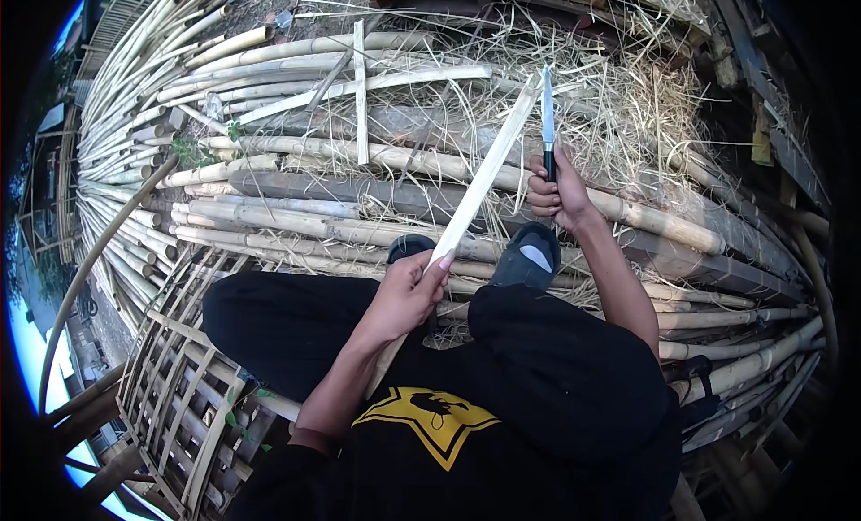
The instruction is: The person holds a strip of bamboo by hand and shaves along its length using a knife.
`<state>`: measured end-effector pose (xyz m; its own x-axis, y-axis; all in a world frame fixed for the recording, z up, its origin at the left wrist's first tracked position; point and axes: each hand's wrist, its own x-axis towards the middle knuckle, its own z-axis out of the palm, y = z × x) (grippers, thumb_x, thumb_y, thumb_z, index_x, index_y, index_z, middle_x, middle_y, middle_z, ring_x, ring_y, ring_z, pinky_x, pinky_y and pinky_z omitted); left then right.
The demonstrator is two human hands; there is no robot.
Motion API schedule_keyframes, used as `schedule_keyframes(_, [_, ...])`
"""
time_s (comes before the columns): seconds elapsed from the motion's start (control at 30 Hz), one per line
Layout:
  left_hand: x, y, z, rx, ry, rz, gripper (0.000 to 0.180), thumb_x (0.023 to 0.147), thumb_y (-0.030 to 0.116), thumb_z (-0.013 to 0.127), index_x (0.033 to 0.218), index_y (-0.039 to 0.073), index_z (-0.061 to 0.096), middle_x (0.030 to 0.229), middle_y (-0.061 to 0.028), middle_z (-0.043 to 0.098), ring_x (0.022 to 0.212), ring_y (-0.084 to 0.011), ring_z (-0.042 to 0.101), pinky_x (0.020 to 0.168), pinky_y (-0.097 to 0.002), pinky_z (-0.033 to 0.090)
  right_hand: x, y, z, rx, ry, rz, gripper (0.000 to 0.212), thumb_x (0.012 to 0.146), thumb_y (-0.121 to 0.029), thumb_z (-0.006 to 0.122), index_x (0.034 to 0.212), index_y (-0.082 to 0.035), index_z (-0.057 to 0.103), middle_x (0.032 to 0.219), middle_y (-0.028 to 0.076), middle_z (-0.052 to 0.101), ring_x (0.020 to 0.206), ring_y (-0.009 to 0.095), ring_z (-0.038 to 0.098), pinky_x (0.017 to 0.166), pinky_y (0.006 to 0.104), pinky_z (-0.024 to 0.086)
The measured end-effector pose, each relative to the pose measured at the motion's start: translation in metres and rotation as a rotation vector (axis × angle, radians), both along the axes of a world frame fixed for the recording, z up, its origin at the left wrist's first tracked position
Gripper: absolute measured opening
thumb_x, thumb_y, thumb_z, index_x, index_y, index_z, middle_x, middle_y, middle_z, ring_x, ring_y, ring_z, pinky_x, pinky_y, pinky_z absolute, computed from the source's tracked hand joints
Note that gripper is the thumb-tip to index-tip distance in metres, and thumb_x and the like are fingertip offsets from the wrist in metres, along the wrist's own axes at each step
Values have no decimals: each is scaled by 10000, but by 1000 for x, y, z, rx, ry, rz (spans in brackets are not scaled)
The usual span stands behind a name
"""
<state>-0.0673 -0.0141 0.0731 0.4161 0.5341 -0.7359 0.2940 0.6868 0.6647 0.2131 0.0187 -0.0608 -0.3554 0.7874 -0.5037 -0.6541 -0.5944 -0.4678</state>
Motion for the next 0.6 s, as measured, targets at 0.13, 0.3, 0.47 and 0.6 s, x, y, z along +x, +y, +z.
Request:
schedule_keyframes(0.13, [1, 5, 3, -50, -6, 20, 305, 1011, 296, 464, 805, 72, 480, 561, 62, 402, 396, -8, 298, 357, -199, 233, -37, -15, 14, 19, -516, -233, 477, 983, -565, 321, 815, -127, 406, 554, -63, 295, 385, 29, 206, 345, 210, 185])
schedule_keyframes(0.3, [0, 6, 2, -26, -10, 22, 292, 1012, 288, 464, 814, 75, 490, 564, 62, 403, 395, -9, 298, 358, -197, 233, -39, -18, 29, 286, -803, -384, 380, 1007, -392, 434, 844, -52, 473, 558, -17, 371, 493, 67, 350, 454, 239, 282])
schedule_keyframes(0.47, [7, 5, -5, 83, 36, 36, 287, 1023, 283, 432, 820, 82, 460, 527, 80, 341, 377, -9, 259, 346, -197, 198, -36, -24, 62, 511, -1250, -121, 336, 984, -310, 499, 857, 1, 512, 573, 63, 453, 510, 148, 438, 495, 329, 342])
schedule_keyframes(0.6, [18, 16, -15, 174, 16, 38, 303, 1017, 300, 449, 805, 83, 466, 531, 83, 352, 385, -6, 277, 349, -199, 207, -49, -36, 73, 631, -1266, 6, 283, 962, -261, 545, 890, 13, 533, 584, 74, 474, 494, 163, 445, 497, 345, 348])
